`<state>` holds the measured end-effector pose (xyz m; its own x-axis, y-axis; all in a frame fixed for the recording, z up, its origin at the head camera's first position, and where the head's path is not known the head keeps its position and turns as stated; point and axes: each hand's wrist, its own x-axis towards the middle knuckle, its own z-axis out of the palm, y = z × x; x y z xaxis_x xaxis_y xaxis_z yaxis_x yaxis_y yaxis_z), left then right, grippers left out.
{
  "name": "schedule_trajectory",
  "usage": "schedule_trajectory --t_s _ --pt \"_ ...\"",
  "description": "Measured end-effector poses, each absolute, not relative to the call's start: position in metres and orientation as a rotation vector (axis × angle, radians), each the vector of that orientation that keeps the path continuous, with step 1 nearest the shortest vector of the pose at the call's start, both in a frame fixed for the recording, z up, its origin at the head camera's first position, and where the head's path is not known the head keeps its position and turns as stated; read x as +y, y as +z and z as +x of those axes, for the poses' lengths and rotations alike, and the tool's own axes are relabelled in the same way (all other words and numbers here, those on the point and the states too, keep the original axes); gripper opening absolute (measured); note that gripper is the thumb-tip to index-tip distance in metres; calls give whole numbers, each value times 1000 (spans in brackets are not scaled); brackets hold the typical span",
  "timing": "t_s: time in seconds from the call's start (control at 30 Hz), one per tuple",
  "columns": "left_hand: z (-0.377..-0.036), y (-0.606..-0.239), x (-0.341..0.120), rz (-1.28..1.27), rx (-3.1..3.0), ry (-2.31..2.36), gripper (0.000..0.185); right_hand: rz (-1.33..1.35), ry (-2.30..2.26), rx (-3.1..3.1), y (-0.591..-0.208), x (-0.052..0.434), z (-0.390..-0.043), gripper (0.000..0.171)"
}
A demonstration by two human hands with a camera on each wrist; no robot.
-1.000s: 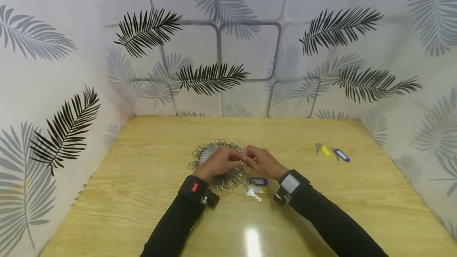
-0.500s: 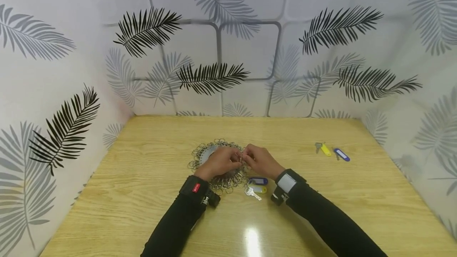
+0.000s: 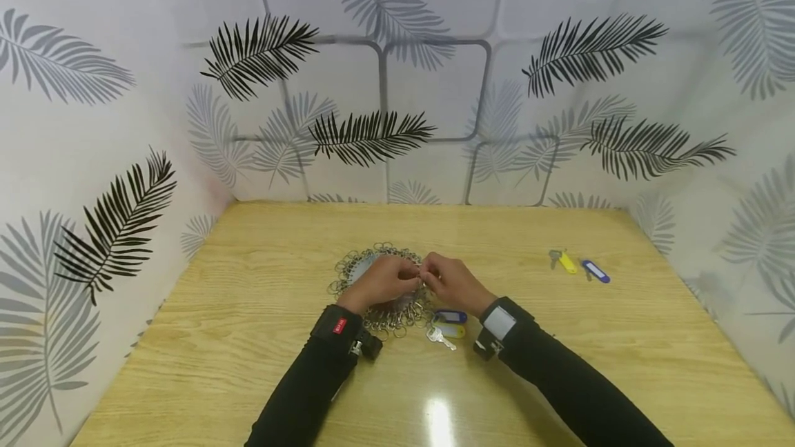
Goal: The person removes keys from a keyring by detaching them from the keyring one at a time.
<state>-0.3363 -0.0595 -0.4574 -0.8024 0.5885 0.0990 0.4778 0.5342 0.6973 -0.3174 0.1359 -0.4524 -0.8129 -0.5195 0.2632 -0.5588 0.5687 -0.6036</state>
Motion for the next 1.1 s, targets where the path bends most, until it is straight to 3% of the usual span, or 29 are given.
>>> schedule_trajectory --t_s 0.2,0.57,1.1 --pt "-336 -454 -60 906 2588 1147 15 1012 1085 -2721 -450 138 -316 8" --pt "-331 -451 -55 931 2618 1140 16 851 1137 -2775 -452 142 -319 6" --pt "-333 -452 -58 880 2588 1172 13 993 1137 -2703 -450 140 -315 7"
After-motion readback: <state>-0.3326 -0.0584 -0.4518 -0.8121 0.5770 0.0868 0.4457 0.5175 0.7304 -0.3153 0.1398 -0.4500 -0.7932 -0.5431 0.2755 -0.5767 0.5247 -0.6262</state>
